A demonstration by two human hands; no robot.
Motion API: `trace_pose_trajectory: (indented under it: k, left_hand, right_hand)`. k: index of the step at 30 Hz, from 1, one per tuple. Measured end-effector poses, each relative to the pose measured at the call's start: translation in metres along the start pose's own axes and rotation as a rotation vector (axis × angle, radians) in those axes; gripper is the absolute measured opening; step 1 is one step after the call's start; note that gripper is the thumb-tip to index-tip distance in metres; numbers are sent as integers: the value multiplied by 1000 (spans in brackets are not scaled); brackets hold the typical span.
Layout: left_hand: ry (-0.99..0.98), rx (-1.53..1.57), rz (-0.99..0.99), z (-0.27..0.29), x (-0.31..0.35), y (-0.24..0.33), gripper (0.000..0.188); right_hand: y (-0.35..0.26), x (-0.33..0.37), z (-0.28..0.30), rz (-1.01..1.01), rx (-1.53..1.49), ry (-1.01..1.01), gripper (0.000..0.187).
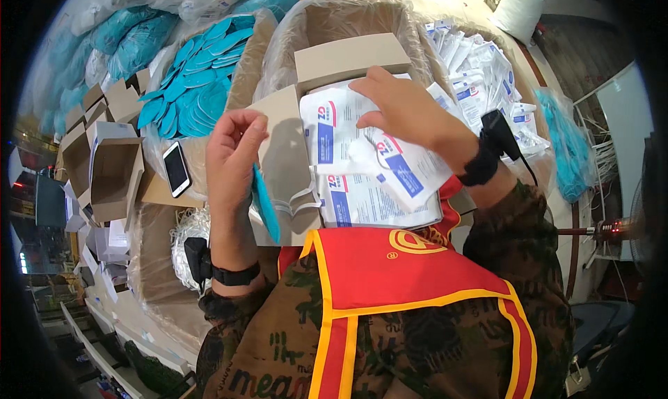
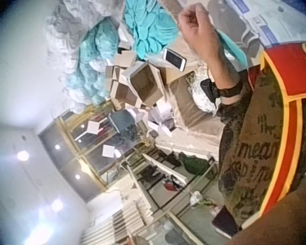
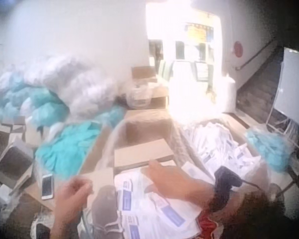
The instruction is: The recorder is placing teal face masks into small plastic bags and then packing the bags into boxes.
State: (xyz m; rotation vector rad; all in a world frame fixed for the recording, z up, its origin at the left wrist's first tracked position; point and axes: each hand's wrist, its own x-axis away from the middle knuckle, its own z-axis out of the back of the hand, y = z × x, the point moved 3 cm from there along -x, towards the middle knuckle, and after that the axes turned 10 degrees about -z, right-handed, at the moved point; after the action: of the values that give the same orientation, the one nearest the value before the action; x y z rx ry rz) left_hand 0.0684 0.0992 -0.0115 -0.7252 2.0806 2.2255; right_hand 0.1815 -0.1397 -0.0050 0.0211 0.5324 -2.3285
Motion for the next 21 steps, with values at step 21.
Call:
trace_pose_trajectory:
  k: [21]
  left_hand:
    - [-185,-21,-8,-69,14,33,11]
  right_hand:
    - [-61,34,37,236,-290,179,12]
